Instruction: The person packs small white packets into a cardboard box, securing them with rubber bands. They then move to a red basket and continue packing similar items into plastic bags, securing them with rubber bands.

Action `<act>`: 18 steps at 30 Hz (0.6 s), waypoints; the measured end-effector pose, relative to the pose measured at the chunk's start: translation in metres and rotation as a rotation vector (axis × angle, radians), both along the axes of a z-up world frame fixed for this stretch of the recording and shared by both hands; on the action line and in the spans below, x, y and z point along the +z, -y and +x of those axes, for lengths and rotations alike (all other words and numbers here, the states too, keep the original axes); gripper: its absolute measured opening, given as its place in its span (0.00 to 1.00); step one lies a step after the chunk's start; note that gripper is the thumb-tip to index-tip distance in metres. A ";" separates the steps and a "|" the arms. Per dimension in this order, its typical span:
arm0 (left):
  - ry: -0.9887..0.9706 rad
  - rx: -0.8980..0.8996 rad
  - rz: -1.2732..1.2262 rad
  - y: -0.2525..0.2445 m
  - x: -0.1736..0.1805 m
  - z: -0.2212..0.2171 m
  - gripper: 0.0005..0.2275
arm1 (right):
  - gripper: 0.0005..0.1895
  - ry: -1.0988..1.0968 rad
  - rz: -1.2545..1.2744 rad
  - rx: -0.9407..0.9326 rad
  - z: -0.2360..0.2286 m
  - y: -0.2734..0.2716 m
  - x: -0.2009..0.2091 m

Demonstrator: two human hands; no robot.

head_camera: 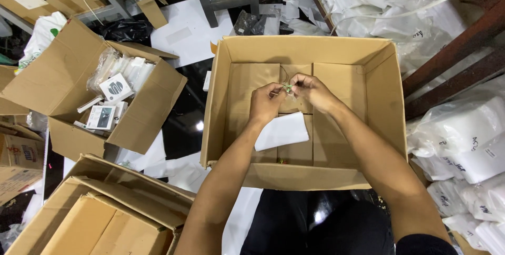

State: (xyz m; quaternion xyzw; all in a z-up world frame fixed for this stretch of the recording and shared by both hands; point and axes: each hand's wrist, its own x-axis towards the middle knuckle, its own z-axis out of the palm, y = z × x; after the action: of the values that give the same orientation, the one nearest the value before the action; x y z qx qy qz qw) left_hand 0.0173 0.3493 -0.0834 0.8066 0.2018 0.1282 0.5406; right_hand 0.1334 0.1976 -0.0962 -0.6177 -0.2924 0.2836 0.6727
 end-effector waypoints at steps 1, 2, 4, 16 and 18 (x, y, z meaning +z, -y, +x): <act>-0.003 -0.003 0.000 -0.001 0.002 0.000 0.08 | 0.04 -0.003 0.000 -0.003 -0.004 0.000 0.003; -0.048 0.021 0.034 -0.002 0.004 0.001 0.07 | 0.03 -0.118 0.070 0.067 -0.006 0.000 0.007; -0.091 0.043 0.069 -0.010 0.006 0.002 0.07 | 0.02 -0.231 0.141 0.134 -0.016 0.002 0.030; -0.040 0.119 -0.017 0.005 0.000 -0.001 0.09 | 0.04 -0.520 0.432 0.182 0.004 0.033 0.036; 0.115 -0.221 -0.086 0.008 -0.014 -0.002 0.07 | 0.08 -0.445 0.318 0.252 -0.003 0.026 0.034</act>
State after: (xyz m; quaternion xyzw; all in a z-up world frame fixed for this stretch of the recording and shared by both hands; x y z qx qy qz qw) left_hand 0.0151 0.3412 -0.0978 0.7912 0.0856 0.1053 0.5963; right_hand 0.1307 0.1719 -0.0625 -0.3861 -0.2530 0.4441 0.7679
